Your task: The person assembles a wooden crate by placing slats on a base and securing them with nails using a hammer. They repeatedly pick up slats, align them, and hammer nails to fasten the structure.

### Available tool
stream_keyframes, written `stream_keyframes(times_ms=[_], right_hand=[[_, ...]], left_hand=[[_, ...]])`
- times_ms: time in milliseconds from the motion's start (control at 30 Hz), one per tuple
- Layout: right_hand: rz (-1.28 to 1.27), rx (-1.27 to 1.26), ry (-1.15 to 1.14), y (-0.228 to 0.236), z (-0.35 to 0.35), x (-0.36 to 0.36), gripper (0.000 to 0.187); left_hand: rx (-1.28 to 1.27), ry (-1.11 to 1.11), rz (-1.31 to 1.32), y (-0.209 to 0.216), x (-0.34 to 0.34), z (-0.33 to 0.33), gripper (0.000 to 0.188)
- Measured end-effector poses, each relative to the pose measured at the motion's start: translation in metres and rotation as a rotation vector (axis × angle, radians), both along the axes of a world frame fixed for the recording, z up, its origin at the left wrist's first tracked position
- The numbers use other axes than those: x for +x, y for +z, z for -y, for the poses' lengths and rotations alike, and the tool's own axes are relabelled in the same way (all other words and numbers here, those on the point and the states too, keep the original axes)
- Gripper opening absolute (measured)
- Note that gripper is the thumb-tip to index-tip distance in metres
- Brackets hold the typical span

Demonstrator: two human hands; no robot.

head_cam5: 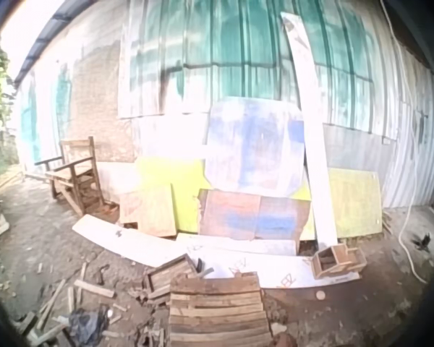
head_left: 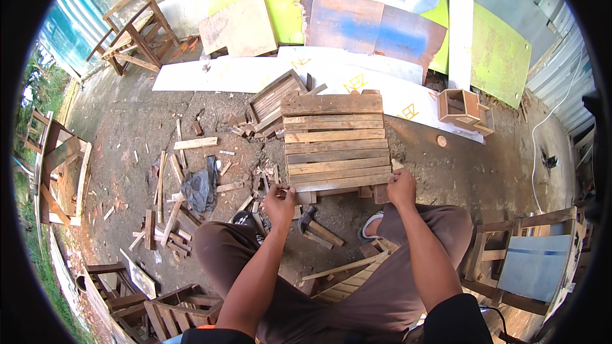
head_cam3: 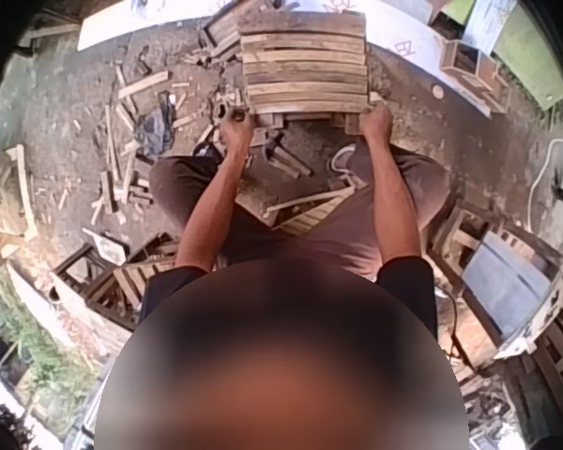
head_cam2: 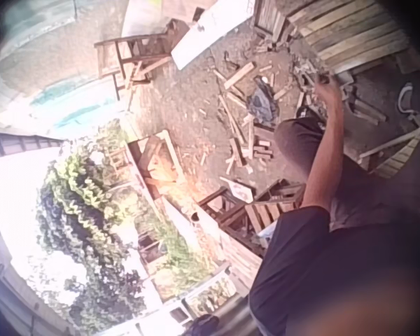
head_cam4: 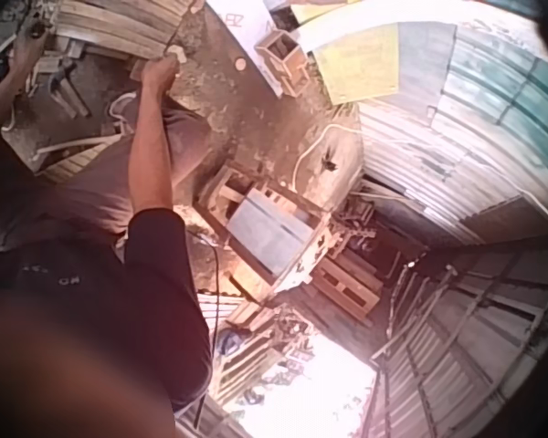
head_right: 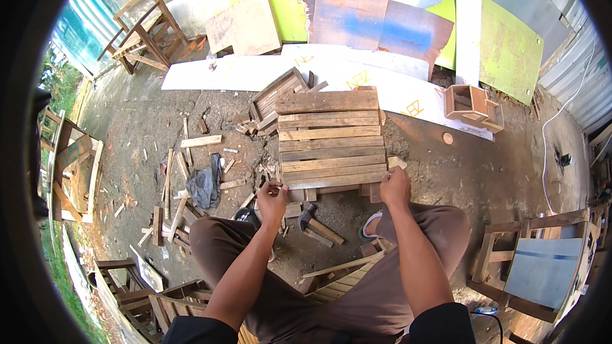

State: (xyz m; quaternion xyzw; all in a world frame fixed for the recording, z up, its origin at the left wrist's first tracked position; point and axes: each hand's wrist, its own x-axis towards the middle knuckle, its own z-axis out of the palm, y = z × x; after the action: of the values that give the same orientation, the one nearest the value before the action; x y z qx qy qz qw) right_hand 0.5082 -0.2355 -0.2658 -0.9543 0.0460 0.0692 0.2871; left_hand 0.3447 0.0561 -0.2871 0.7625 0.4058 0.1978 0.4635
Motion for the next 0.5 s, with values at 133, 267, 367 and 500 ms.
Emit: stream_keyframes(times_ms=[133,267,367,500], right_hand=[[-0.038,0.016,0.018,-0.001,0.000,0.002,0.028],[-0.009,0.051,0.040,0.005,-0.003,0.001,0.030],[0.089,0.089,0.051,0.013,-0.007,0.000,0.031],[0.179,0.200,0.034,0.024,-0.013,0.001,0.033]], left_hand=[[-0.015,-0.048,-0.001,0.003,-0.001,-0.001,0.021],[-0.086,-0.066,-0.017,0.006,-0.002,-0.002,0.022],[-0.039,-0.083,-0.005,0.007,-0.003,-0.002,0.024],[-0.110,-0.071,0.004,0.006,-0.002,-0.003,0.024]])
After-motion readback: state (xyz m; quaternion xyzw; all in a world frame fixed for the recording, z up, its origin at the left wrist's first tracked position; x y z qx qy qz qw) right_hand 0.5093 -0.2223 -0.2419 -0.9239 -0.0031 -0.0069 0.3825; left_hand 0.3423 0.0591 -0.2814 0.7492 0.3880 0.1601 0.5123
